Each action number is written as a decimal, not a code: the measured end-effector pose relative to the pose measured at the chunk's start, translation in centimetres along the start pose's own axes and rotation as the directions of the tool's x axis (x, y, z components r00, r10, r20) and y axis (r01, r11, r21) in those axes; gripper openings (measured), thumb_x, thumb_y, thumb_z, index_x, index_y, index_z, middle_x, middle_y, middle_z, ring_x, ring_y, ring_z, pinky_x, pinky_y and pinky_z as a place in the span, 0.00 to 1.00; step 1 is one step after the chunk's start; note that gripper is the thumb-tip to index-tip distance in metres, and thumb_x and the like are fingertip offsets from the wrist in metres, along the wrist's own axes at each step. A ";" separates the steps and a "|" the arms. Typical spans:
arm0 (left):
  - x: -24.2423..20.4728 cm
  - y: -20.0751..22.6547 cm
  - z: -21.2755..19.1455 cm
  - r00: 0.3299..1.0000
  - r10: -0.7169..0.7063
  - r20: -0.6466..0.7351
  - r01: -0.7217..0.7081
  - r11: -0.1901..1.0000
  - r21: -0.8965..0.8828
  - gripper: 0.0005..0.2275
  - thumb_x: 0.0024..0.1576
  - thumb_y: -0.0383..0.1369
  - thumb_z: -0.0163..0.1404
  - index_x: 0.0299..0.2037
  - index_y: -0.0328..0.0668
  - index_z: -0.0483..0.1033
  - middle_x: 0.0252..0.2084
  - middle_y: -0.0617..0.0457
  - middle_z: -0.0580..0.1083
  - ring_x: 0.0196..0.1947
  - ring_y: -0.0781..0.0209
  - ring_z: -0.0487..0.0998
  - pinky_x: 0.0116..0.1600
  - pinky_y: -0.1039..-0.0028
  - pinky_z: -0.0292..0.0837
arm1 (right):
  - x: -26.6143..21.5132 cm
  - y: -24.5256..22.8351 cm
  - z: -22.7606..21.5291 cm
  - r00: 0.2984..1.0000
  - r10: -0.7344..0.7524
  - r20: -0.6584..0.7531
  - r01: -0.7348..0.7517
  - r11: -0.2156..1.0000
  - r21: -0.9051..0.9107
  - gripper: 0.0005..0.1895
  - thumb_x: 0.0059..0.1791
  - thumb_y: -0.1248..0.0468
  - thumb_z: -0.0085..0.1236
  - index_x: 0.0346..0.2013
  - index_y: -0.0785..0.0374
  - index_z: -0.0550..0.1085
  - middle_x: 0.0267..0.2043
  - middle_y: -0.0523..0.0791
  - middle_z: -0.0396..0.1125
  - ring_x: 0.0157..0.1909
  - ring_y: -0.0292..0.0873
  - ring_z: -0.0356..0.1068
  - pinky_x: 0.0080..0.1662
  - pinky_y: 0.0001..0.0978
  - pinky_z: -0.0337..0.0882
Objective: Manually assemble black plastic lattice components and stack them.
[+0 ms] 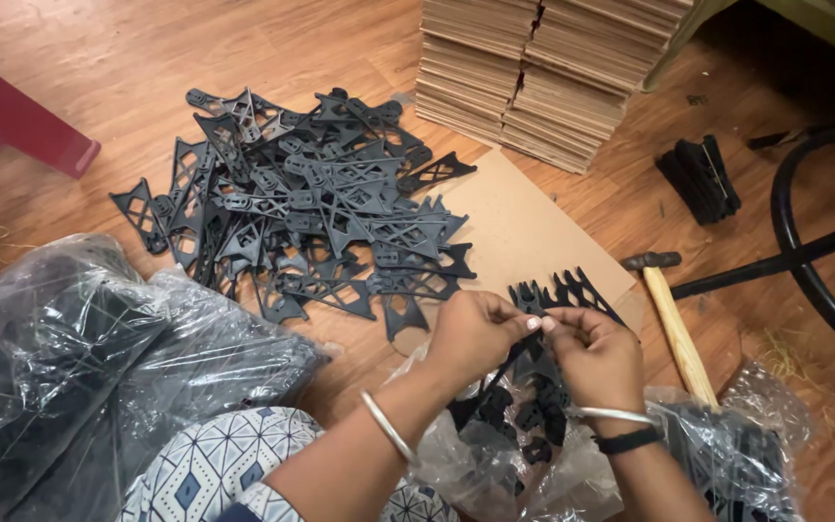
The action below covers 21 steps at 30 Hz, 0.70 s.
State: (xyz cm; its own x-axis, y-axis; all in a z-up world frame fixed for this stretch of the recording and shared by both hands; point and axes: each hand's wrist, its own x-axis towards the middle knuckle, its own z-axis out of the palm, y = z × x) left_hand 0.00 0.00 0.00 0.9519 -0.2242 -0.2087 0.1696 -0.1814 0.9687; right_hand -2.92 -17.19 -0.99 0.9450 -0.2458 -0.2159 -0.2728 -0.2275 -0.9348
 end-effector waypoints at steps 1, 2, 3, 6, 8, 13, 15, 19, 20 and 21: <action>-0.1 0.1 0.1 0.999 -0.003 -0.053 0.006 0.999 0.039 0.09 0.51 0.34 0.64 0.33 0.34 0.85 0.25 0.52 0.80 0.25 0.70 0.76 0.33 0.76 0.73 | -0.3 -0.3 0.2 0.999 -0.016 -0.034 0.014 0.999 -0.038 0.08 0.50 0.68 0.62 0.42 0.70 0.80 0.34 0.45 0.75 0.32 0.33 0.69 0.36 0.22 0.68; -0.2 0.2 0.1 0.994 -0.005 -0.105 0.013 0.997 0.078 0.09 0.51 0.34 0.64 0.31 0.34 0.85 0.25 0.52 0.80 0.24 0.70 0.77 0.33 0.76 0.74 | -0.5 -0.5 0.4 0.997 -0.033 -0.067 0.028 0.997 -0.077 0.08 0.49 0.68 0.63 0.41 0.70 0.80 0.35 0.44 0.76 0.34 0.32 0.70 0.37 0.22 0.69; 0.2 -0.5 0.0 0.995 -0.005 -0.105 0.013 0.997 0.077 0.09 0.51 0.34 0.64 0.31 0.34 0.85 0.25 0.52 0.80 0.24 0.70 0.77 0.33 0.76 0.74 | 0.0 0.0 0.0 0.997 -0.033 -0.067 0.027 0.997 -0.078 0.08 0.49 0.68 0.63 0.41 0.70 0.80 0.35 0.44 0.76 0.34 0.32 0.70 0.37 0.22 0.69; 1.4 -2.7 0.0 0.998 -0.065 -0.011 0.065 0.997 0.033 0.09 0.51 0.34 0.64 0.33 0.34 0.85 0.27 0.53 0.81 0.25 0.69 0.77 0.34 0.76 0.74 | 1.3 1.4 -0.8 0.993 -0.028 0.113 0.018 0.996 0.087 0.09 0.49 0.68 0.61 0.42 0.68 0.79 0.35 0.41 0.76 0.35 0.30 0.71 0.40 0.21 0.72; 2.0 -4.3 0.0 0.987 -0.111 0.114 0.125 0.985 -0.118 0.08 0.53 0.30 0.64 0.37 0.32 0.85 0.30 0.53 0.81 0.29 0.69 0.77 0.36 0.79 0.74 | 1.7 2.3 -1.0 0.994 -0.051 0.097 0.045 0.997 0.066 0.09 0.50 0.69 0.61 0.44 0.69 0.79 0.37 0.44 0.75 0.36 0.33 0.70 0.41 0.24 0.70; 2.6 -5.2 0.4 0.946 -0.188 0.265 0.265 0.918 -0.294 0.11 0.51 0.18 0.55 0.44 0.29 0.82 0.32 0.53 0.81 0.27 0.65 0.78 0.31 0.77 0.74 | 2.6 2.9 -2.2 0.981 0.130 0.142 -0.178 0.892 0.415 0.10 0.52 0.67 0.57 0.47 0.66 0.77 0.40 0.43 0.73 0.39 0.36 0.72 0.44 0.31 0.76; 2.0 -4.0 0.0 0.937 -0.245 0.250 0.316 0.901 -0.299 0.11 0.50 0.16 0.54 0.43 0.26 0.81 0.32 0.51 0.81 0.27 0.65 0.79 0.31 0.77 0.76 | 2.5 2.3 -2.4 0.980 0.093 0.175 -0.169 0.857 0.487 0.11 0.52 0.66 0.57 0.48 0.66 0.76 0.41 0.43 0.73 0.40 0.37 0.72 0.46 0.32 0.77; 1.7 -2.9 -0.4 0.921 -0.224 0.318 0.313 0.911 -0.267 0.08 0.54 0.21 0.57 0.42 0.26 0.81 0.28 0.49 0.78 0.24 0.65 0.76 0.28 0.77 0.70 | 2.6 2.4 -2.3 0.972 0.111 0.205 -0.173 0.932 0.318 0.11 0.51 0.68 0.57 0.48 0.65 0.78 0.42 0.42 0.74 0.41 0.35 0.72 0.45 0.30 0.75; 1.6 -2.9 -0.4 0.932 -0.199 0.303 0.284 0.920 -0.269 0.07 0.54 0.21 0.57 0.42 0.26 0.80 0.27 0.48 0.78 0.23 0.64 0.76 0.27 0.76 0.68 | 2.6 2.7 -2.4 0.968 0.078 0.239 -0.150 0.943 0.296 0.12 0.51 0.68 0.57 0.48 0.66 0.78 0.43 0.42 0.74 0.41 0.35 0.72 0.45 0.29 0.75; 1.7 -3.3 -0.4 0.931 -0.202 0.303 0.286 0.920 -0.268 0.07 0.54 0.21 0.57 0.42 0.26 0.80 0.27 0.48 0.78 0.23 0.64 0.76 0.27 0.76 0.68 | 2.7 2.5 -2.6 0.967 0.081 0.240 -0.152 0.943 0.296 0.12 0.51 0.68 0.57 0.48 0.66 0.78 0.43 0.42 0.74 0.41 0.35 0.72 0.45 0.29 0.75</action>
State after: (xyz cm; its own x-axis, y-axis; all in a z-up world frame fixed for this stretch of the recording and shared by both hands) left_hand 1.15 0.55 -3.46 0.7751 -0.4625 -0.4305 0.4971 0.0258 0.8673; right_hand -1.55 -20.82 -3.22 0.9355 -0.0303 -0.3520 -0.3474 0.1020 -0.9322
